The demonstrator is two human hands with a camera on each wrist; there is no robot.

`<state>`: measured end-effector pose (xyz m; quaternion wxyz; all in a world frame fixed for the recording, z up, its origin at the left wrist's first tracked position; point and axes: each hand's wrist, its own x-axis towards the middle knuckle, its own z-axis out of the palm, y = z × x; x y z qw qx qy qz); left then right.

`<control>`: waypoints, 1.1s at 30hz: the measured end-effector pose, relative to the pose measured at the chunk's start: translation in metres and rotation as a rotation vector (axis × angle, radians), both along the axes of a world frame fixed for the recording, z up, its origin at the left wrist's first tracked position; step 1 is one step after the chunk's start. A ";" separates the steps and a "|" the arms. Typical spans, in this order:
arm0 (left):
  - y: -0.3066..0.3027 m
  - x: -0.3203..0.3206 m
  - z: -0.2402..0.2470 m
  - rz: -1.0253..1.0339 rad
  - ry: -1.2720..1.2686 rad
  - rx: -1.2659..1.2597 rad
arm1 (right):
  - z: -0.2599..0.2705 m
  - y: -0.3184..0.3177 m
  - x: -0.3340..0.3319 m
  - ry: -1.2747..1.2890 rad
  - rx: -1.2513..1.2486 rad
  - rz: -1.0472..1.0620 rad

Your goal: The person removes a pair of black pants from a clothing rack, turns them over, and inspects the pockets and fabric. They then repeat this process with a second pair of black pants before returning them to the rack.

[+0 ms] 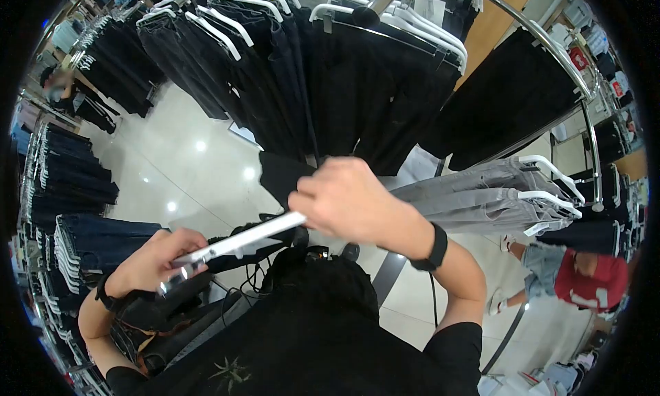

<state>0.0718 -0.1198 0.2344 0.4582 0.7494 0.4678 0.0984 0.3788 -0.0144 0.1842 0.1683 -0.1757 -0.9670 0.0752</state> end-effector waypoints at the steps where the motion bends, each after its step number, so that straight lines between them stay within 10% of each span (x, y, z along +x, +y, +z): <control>1: -0.001 0.000 0.002 -0.066 0.052 0.059 | -0.008 -0.012 0.006 0.083 -0.014 0.014; 9: -0.008 0.000 -0.023 -0.270 0.456 0.612 | -0.030 -0.113 0.043 0.150 -0.261 -0.246; 13: -0.023 -0.014 -0.062 -0.271 0.272 0.177 | -0.039 -0.137 0.047 0.157 -0.266 -0.310; 33: 0.004 0.007 -0.103 -0.491 0.214 0.108 | -0.053 -0.167 0.062 0.058 -0.455 -0.533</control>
